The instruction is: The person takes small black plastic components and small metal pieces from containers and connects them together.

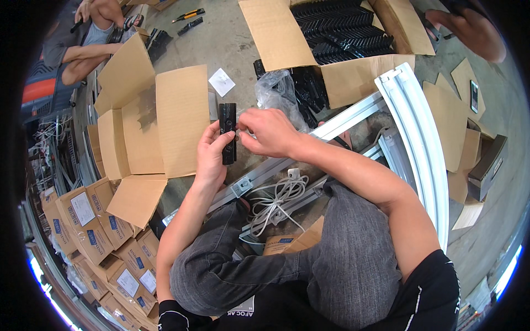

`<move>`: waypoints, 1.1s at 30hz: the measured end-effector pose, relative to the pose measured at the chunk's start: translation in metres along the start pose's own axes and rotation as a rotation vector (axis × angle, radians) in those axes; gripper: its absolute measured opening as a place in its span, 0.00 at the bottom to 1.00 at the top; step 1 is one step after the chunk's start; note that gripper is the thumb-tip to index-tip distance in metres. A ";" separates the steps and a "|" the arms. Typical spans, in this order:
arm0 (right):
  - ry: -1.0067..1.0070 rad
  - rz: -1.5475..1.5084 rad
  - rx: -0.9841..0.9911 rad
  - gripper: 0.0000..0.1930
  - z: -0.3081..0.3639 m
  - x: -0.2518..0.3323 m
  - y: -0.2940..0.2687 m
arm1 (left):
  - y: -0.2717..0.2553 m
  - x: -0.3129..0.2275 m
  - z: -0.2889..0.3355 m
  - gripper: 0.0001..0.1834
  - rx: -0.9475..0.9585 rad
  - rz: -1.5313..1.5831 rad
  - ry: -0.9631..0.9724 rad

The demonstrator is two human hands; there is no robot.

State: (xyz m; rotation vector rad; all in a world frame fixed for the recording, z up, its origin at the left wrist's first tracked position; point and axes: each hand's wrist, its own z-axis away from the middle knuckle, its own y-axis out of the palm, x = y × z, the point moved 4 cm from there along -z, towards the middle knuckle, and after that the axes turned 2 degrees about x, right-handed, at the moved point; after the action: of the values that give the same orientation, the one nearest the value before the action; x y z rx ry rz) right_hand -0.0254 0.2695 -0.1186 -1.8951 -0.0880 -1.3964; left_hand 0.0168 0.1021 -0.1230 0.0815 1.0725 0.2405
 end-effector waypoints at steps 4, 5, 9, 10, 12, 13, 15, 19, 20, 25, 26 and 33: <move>0.002 -0.160 -0.215 0.09 -0.004 0.016 -0.014 | 0.000 -0.001 -0.001 0.22 0.020 0.003 0.004; -0.037 -0.186 -0.269 0.07 -0.005 0.019 -0.016 | 0.000 -0.001 0.000 0.21 0.017 0.005 0.003; -0.029 -0.015 -0.013 0.10 0.001 -0.004 0.002 | 0.002 -0.003 0.000 0.20 -0.006 0.010 -0.030; -0.093 0.002 -0.062 0.11 0.001 -0.004 0.003 | 0.001 -0.003 0.000 0.20 -0.007 0.010 -0.030; -0.155 0.020 -0.113 0.13 0.003 -0.002 0.002 | 0.000 -0.002 -0.001 0.20 -0.008 0.021 -0.037; -0.059 -0.042 -0.142 0.14 0.000 0.005 -0.006 | -0.002 -0.002 -0.001 0.20 -0.011 0.021 -0.037; 0.038 -0.106 -0.170 0.15 -0.005 0.009 -0.011 | -0.004 0.000 0.000 0.19 0.020 0.019 -0.071; -0.296 0.220 -0.268 0.18 -0.009 0.027 -0.028 | -0.001 -0.002 0.000 0.15 0.112 -0.027 -0.136; -0.355 0.302 -0.233 0.18 -0.008 0.028 -0.027 | 0.000 -0.002 0.001 0.14 0.171 -0.061 -0.178; -0.250 0.378 0.248 0.17 0.003 0.004 -0.009 | 0.010 -0.001 0.014 0.15 0.325 -0.319 -0.321; -0.223 0.381 0.307 0.16 0.004 0.004 -0.011 | 0.011 0.000 0.015 0.18 0.336 -0.353 -0.325; -0.035 0.086 0.394 0.21 0.035 -0.016 -0.043 | 0.015 -0.013 0.015 0.27 0.359 -0.203 -0.242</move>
State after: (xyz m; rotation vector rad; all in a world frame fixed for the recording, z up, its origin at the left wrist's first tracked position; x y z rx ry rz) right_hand -0.0249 0.3268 -0.1130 -1.5763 -0.2755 -1.1872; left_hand 0.0217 0.1148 -0.1019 0.3138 0.8653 -0.1451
